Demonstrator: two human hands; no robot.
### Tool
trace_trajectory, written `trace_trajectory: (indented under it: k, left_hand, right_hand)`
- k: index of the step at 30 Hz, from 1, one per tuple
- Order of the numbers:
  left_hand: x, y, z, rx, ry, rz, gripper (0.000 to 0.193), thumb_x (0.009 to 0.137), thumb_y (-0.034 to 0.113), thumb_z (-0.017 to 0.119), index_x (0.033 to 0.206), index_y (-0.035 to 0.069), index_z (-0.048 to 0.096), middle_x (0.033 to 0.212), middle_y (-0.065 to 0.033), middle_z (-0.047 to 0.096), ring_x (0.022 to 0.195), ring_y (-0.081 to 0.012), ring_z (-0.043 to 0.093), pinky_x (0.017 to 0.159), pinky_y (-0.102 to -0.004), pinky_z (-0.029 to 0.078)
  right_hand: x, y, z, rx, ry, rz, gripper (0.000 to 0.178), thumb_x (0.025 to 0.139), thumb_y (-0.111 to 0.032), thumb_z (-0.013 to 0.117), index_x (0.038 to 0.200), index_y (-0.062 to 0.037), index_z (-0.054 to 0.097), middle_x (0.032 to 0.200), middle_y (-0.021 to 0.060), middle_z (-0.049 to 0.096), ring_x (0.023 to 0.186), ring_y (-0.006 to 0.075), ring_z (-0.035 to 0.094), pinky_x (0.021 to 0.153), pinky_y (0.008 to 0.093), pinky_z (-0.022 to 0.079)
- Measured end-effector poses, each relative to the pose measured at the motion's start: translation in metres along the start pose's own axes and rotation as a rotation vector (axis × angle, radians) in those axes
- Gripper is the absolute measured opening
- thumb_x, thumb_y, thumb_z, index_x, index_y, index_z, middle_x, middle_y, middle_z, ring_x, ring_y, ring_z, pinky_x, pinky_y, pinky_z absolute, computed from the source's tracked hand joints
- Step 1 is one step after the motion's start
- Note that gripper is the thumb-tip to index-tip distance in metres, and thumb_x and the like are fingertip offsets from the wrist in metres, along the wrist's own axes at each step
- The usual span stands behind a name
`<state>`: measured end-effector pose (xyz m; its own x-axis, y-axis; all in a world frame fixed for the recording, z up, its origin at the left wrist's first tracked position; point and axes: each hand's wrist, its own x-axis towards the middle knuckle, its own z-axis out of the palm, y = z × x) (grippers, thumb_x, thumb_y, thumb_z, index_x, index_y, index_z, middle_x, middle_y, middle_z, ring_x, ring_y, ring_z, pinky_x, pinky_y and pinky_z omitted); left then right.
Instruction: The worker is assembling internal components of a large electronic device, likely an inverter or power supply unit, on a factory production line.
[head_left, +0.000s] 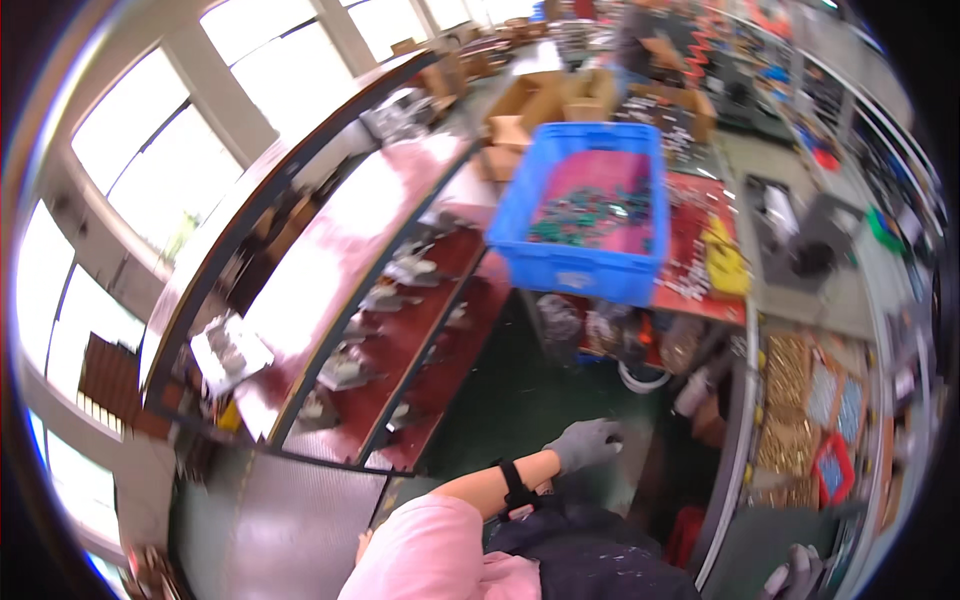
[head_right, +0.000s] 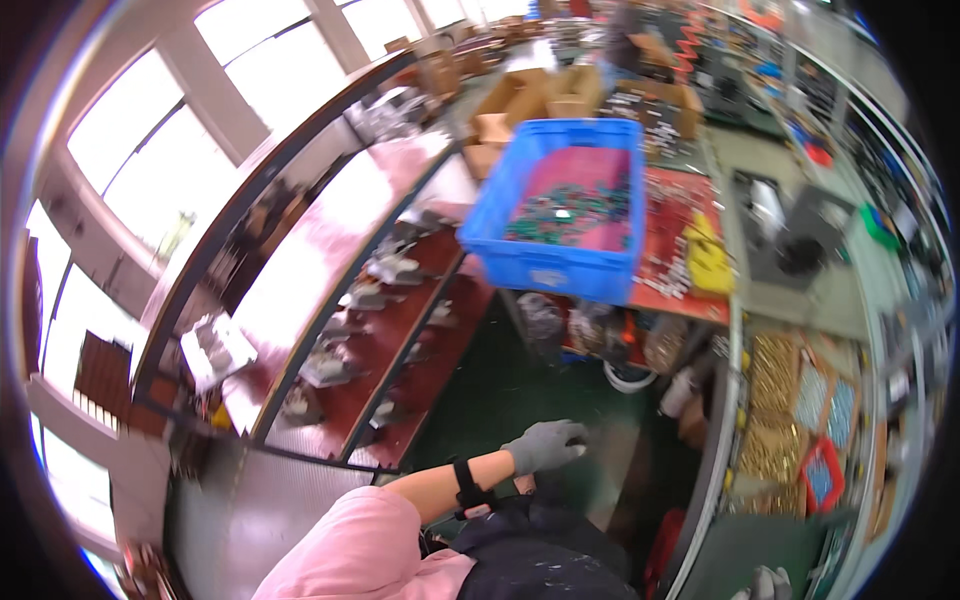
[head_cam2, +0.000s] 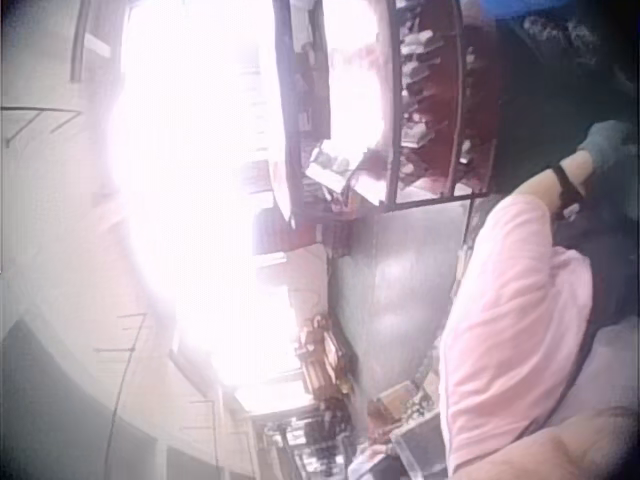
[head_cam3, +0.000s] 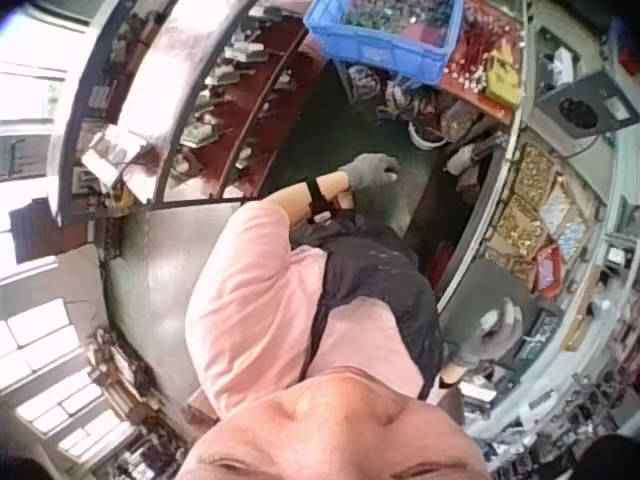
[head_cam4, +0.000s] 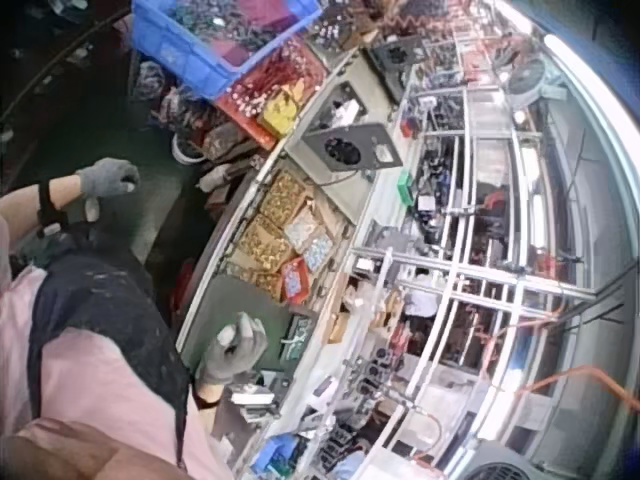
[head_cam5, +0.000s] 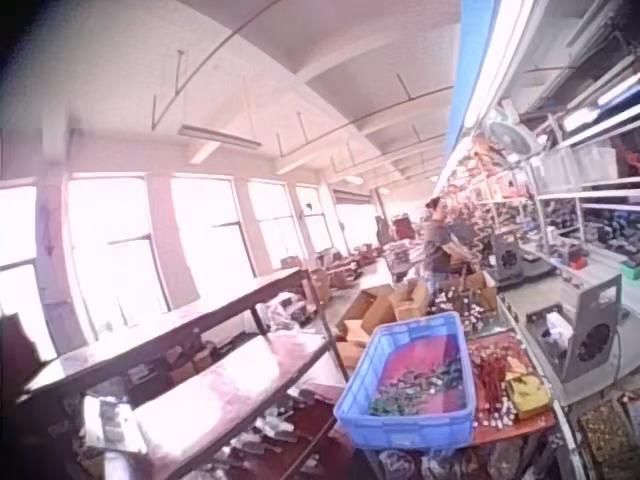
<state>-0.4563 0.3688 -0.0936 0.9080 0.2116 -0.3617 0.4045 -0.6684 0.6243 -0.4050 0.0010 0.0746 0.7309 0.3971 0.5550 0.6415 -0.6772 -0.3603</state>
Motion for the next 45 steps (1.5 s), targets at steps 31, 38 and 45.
trace_trajectory:
  k: [31, 38, 45]
  left_hand:
    - [-0.474, -0.501, -0.347, -0.753, 2.288, -0.624, 0.011, 0.076, 0.005, 0.062, 0.086, 0.001, 0.064, 0.076, -0.003, 0.063, 0.063, -0.0096, 0.056, 0.057, -0.0253, 0.046]
    - [-0.307, -0.371, -0.342, -0.649, 2.238, -0.861, 0.029, 0.077, 0.017, 0.069, 0.096, -0.003, 0.06, 0.08, -0.0134, 0.067, 0.074, -0.0213, 0.066, 0.066, -0.036, 0.051]
    - [-0.361, -0.3, -0.303, -0.71, 1.414, -0.489, 0.045, 0.083, 0.009, 0.063, 0.126, -0.001, 0.049, 0.105, -0.0106, 0.062, 0.094, -0.0132, 0.06, 0.08, -0.0298, 0.049]
  right_hand:
    - [0.215, -0.593, 0.506, 0.908, -0.88, -1.198, 0.011, 0.074, -0.006, 0.063, 0.086, -0.0056, 0.062, 0.082, 0.012, 0.061, 0.076, 0.0305, 0.057, 0.07, 0.0385, 0.044]
    - [0.137, -0.737, 0.514, 1.103, -0.916, -1.462, 0.047, 0.068, -0.012, 0.068, 0.113, -0.0106, 0.055, 0.105, 0.0108, 0.058, 0.098, 0.0318, 0.055, 0.083, 0.0419, 0.044]
    - [0.082, -0.748, 0.511, 1.21, -0.772, -1.575, 0.059, 0.062, -0.006, 0.065, 0.12, -0.0103, 0.057, 0.101, 0.0109, 0.056, 0.082, 0.0283, 0.06, 0.067, 0.0383, 0.049]
